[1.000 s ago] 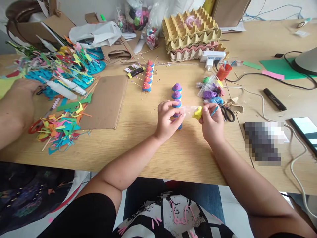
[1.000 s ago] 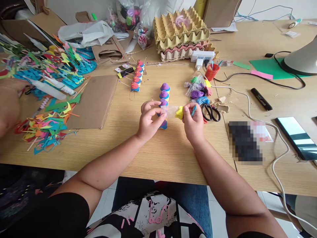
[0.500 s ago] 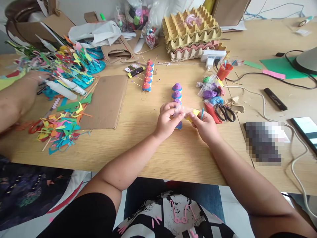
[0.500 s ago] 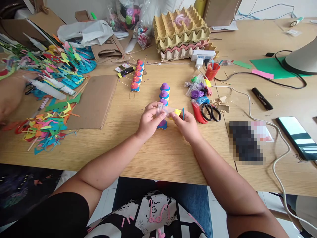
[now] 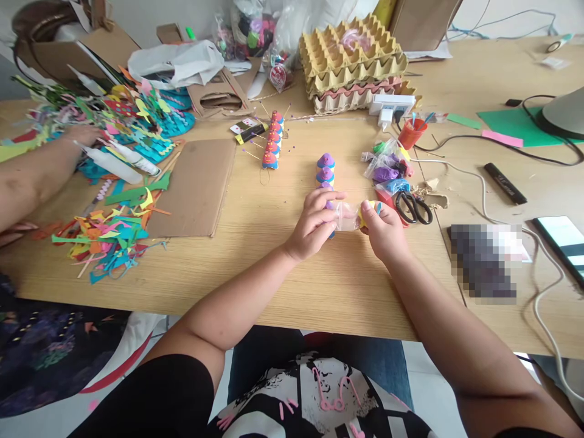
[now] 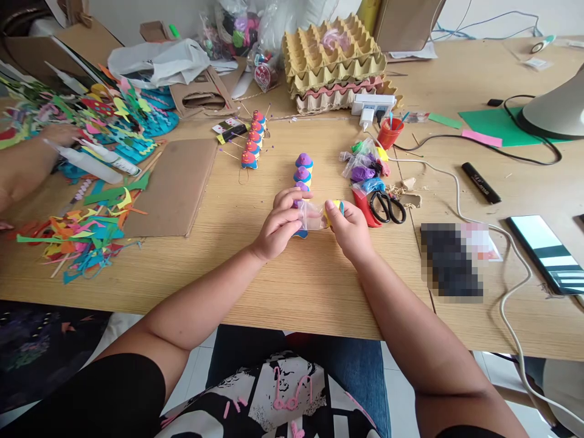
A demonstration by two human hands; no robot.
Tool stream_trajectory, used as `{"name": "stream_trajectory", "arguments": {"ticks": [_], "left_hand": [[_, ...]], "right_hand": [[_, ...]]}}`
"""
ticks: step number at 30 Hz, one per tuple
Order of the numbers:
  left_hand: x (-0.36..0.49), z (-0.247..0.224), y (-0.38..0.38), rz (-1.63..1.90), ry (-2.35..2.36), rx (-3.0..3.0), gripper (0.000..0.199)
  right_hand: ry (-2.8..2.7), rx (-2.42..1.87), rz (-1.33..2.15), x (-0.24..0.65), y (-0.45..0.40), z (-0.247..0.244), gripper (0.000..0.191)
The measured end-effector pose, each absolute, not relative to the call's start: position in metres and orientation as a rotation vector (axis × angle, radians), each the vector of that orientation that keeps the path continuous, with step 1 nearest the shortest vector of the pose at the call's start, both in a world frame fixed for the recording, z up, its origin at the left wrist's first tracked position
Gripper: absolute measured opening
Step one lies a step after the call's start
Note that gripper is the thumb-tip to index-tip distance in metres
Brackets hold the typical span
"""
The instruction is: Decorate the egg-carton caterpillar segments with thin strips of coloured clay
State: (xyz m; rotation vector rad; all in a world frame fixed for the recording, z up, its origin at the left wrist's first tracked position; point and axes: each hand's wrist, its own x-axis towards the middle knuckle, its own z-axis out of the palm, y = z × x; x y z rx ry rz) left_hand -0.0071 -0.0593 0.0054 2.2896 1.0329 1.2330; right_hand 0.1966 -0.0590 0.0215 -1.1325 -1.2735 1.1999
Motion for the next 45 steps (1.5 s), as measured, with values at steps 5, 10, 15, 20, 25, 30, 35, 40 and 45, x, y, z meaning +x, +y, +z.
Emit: {"name": "stream_trajectory", "arguments": {"ticks": [5,10,15,20,25,30,35,40,45], "left_hand": [[-0.006,0.006,-0.059,1.235,0.990,2.315,0.039],[-0.002,0.002,-0.055,1.348,0.964,2.310,0.028],[-0.002,-0.004,-0.051,1.316,1.111,2.323,0.014],[-0.006,-0.003,-0.055,1.439,1.206,2.352,0.028],[-0.005,-0.008,-0.053,1.534,1.266,2.361,0.026],[-0.002,-0.017,-0.049,1.581,1.297,2.321,0.012],[0.000,-0.017,-0.051,1.594,1.311,2.325,0.019],[0.001,-0.013,-0.056,1.578,1.317,2.315,0.029],[0.000,-0.013,-0.057,1.579,1.290,2.324,0.020]], "right_hand": [[-1.206,-1.150,1.204,0.194,-0.058,0.024,0.073],[-1.223,-1.142,1.194,0.193,-0.057,0.025,0.074],[-1.316,-1.105,1.163,0.192,-0.060,0.026,0.073],[-1.384,-1.033,1.194,0.190,-0.064,0.024,0.072],[-1.249,-0.942,1.360,0.189,-0.064,0.022,0.059],[-1.148,-0.940,1.359,0.189,-0.063,0.019,0.057],[-1.143,-0.928,1.284,0.188,-0.060,0.017,0.052],[-1.072,-0.903,1.336,0.187,-0.060,0.015,0.058],[-0.970,-0.868,1.430,0.185,-0.062,0.021,0.047]]}}
